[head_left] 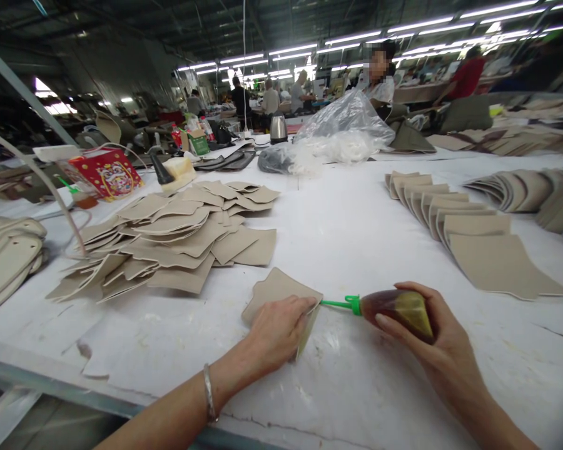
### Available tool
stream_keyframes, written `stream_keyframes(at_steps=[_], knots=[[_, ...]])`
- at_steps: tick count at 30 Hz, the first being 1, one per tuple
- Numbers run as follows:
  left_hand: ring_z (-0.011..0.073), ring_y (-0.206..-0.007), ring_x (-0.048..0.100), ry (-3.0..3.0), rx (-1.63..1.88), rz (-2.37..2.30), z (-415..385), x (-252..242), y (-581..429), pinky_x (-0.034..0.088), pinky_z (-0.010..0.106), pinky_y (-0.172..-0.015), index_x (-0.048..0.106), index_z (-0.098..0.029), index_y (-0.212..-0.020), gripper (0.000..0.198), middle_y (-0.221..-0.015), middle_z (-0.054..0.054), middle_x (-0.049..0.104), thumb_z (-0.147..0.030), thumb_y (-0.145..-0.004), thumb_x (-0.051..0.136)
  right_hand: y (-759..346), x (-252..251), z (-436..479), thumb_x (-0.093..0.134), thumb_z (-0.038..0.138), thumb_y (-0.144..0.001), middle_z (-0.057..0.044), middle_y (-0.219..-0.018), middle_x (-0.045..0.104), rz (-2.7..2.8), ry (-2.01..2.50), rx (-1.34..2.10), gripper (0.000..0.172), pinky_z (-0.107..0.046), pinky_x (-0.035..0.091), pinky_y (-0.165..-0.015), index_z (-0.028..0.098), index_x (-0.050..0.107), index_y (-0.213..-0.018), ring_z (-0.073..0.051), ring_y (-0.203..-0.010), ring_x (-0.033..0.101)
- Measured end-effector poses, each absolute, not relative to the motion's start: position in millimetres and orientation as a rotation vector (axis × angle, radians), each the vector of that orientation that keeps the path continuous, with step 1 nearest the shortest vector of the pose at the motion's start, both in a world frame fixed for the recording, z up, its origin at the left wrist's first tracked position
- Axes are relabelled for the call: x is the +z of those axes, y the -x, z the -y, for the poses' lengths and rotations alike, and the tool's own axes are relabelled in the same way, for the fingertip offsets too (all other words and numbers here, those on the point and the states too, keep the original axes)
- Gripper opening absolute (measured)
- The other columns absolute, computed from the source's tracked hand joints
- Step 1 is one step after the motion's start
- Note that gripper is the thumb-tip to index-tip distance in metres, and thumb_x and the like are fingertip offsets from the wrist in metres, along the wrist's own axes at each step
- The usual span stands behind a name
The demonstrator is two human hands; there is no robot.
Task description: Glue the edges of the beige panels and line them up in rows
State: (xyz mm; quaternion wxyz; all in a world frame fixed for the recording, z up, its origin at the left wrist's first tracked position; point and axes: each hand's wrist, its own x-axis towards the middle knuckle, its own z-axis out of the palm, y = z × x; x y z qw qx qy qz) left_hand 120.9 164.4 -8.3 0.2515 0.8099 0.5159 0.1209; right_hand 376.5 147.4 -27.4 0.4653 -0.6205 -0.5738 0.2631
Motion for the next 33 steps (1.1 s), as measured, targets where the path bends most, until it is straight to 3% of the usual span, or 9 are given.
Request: stream_keyframes(at_steps=[7, 12, 19, 25, 29, 33], knots=[[0.0225, -0.109, 0.063, -2.191, 0.353, -1.382, -165, -9, -121, 0.048, 0.035, -0.096, 0.059, -0.023, -0.129, 0.040, -0.121, 0.003, 0.067, -0.019, -0.095, 0.038, -368, -22, -141, 0.072, 0.054, -0.075, 0.001, -0.091, 0.061, 1.426, 1.506, 0.762, 0.049, -0.031, 0.049, -0.070, 0.029, 0.055, -0.113, -0.022, -0.074, 0.059], [0.0220, -0.107, 0.064, -2.186, 0.344, -1.393, -166, -9, -121, 0.049, 0.035, -0.094, 0.058, -0.025, -0.130, 0.042, -0.119, 0.002, 0.068, -0.019, -0.094, 0.038, -374, -23, -147, 0.074, 0.056, -0.072, -0.001, -0.097, 0.061, 1.400, 1.513, 0.627, 0.054, -0.032, 0.049, -0.071, 0.027, 0.054, -0.112, -0.024, -0.082, 0.059], [0.0221, -0.111, 0.063, -2.170, 0.358, -1.411, -165, -9, -121, 0.047, 0.035, -0.098, 0.059, -0.024, -0.130, 0.043, -0.124, 0.002, 0.067, -0.018, -0.092, 0.039, -370, -24, -133, 0.071, 0.055, -0.076, 0.002, -0.082, 0.064, 1.393, 1.470, 1.063, 0.054, -0.029, 0.047, -0.066, 0.028, 0.050, -0.117, -0.022, -0.074, 0.061], [0.0191, -0.112, 0.062, -2.134, 0.404, -1.390, -165, -10, -121, 0.045, 0.031, -0.100, 0.060, -0.025, -0.130, 0.043, -0.125, 0.000, 0.066, -0.018, -0.092, 0.039, -372, -23, -140, 0.074, 0.056, -0.073, -0.001, -0.092, 0.065, 1.319, 1.539, 0.890, 0.055, -0.034, 0.047, -0.074, 0.026, 0.052, -0.114, -0.025, -0.082, 0.062], [0.0203, -0.112, 0.061, -2.102, 0.417, -1.400, -165, -7, -124, 0.044, 0.032, -0.099, 0.060, -0.023, -0.129, 0.044, -0.125, 0.001, 0.066, -0.016, -0.090, 0.041, -365, -20, -129, 0.075, 0.052, -0.073, 0.000, -0.083, 0.066, 1.263, 1.452, 1.168, 0.054, -0.034, 0.050, -0.070, 0.025, 0.054, -0.114, -0.024, -0.076, 0.062], [0.0191, -0.095, 0.065, -2.020, 0.418, -1.477, -165, 0, -121, 0.048, 0.029, -0.088, 0.063, -0.022, -0.124, 0.038, -0.101, 0.002, 0.071, -0.022, -0.090, 0.045, -375, -18, -126, 0.081, 0.048, -0.063, -0.007, -0.101, 0.073, 0.691, 1.263, 1.489, 0.051, -0.038, 0.058, -0.075, 0.024, 0.067, -0.106, -0.030, -0.093, 0.067]])
